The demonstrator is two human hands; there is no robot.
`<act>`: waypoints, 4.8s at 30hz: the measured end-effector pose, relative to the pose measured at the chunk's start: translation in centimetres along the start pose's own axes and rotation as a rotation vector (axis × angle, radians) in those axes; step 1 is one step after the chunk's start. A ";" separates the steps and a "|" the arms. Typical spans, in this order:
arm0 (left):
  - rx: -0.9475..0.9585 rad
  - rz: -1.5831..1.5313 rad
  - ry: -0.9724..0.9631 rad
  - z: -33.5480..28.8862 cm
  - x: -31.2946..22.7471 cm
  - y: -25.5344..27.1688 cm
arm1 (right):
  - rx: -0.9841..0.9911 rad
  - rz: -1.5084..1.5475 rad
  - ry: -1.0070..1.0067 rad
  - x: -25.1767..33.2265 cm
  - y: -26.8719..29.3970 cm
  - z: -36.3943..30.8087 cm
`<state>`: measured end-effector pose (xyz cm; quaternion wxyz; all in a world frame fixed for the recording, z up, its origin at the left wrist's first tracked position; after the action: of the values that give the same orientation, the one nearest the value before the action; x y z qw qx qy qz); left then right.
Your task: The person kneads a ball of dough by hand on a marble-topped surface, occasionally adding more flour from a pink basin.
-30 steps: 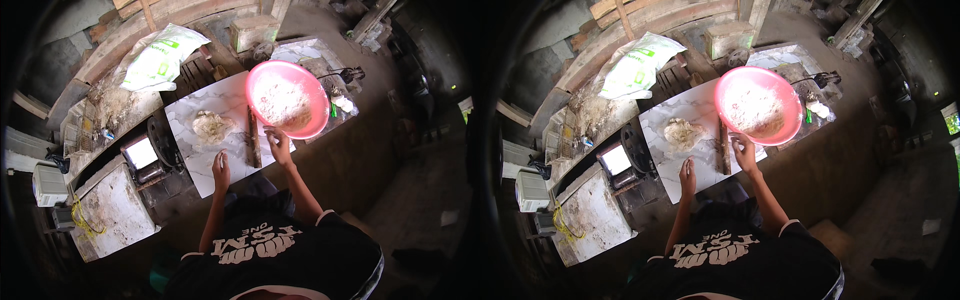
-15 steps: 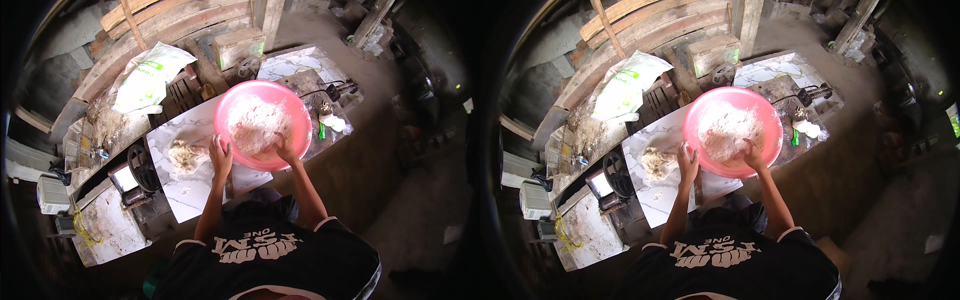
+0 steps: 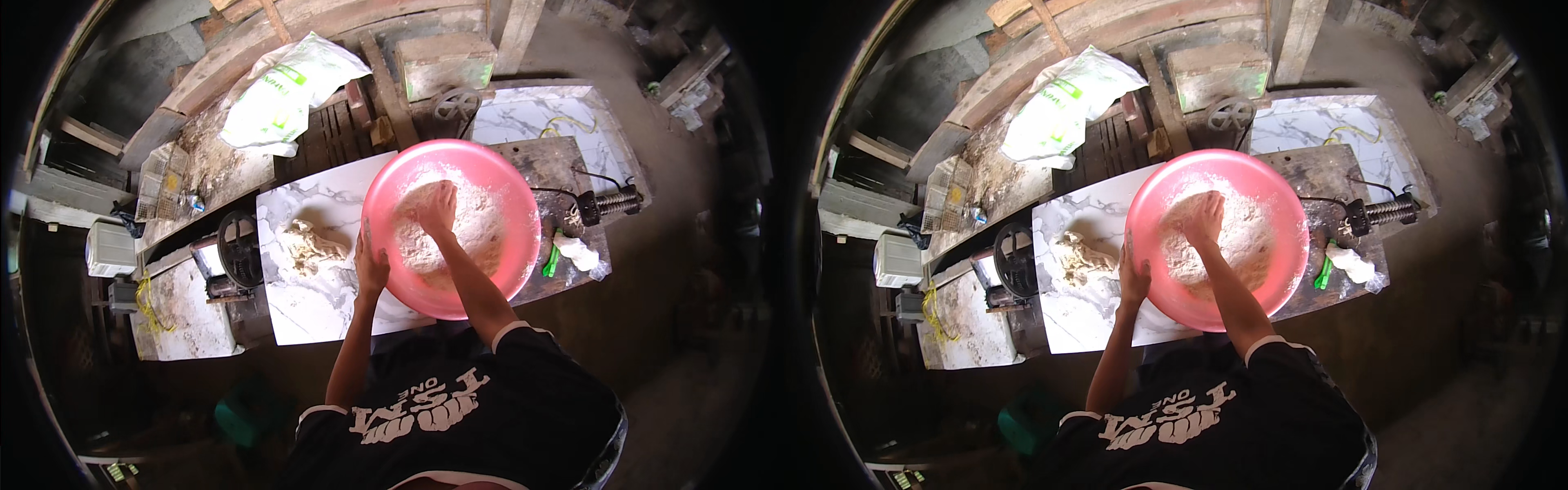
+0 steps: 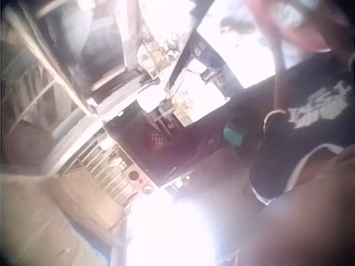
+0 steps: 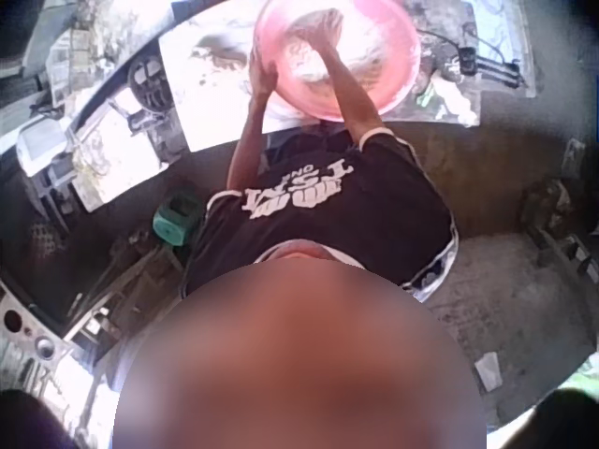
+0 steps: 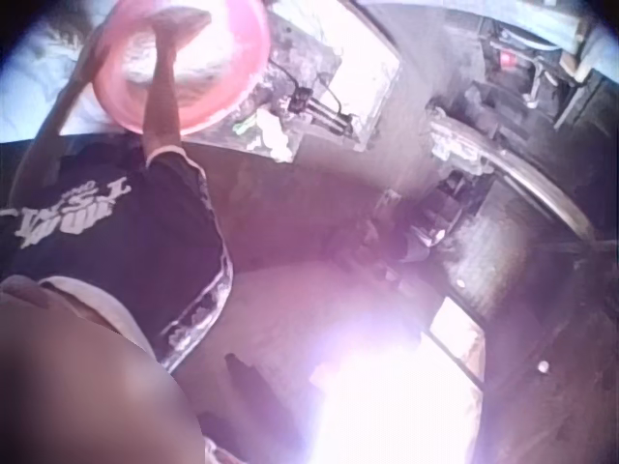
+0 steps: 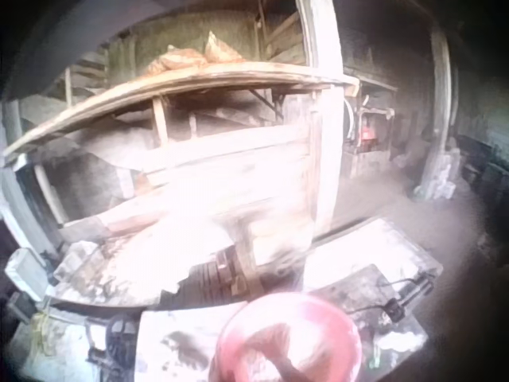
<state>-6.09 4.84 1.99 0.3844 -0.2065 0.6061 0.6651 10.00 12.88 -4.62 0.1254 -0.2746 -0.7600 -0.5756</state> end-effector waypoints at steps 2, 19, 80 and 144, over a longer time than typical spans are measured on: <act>-0.005 -0.010 0.035 -0.8 0.2 0.3 | 0.037 -0.035 0.102 1.5 -1.4 -1.0; -0.073 -0.007 0.007 -0.2 -0.1 0.6 | 0.037 -0.153 0.175 -4.8 3.7 -0.3; -0.075 -0.080 0.119 -1.5 -0.6 0.0 | 0.134 -0.281 0.081 -4.4 2.2 -1.3; -0.133 -0.128 0.131 1.9 -2.0 -2.0 | 0.249 -0.326 0.381 -1.5 2.1 -1.9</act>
<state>-3.01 6.12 2.51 0.3712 -0.3127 0.5699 0.6631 12.17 11.08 -3.14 0.2045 -0.0183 -0.8217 -0.5317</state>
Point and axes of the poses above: each hand's wrist, its own z-axis towards the middle knuckle, its own y-axis out of the back of the hand, x = y × z, the point moved 5 cm from there along z, towards the middle knuckle, and after that the axes turned 11 degrees about x, right-handed, at the moved point
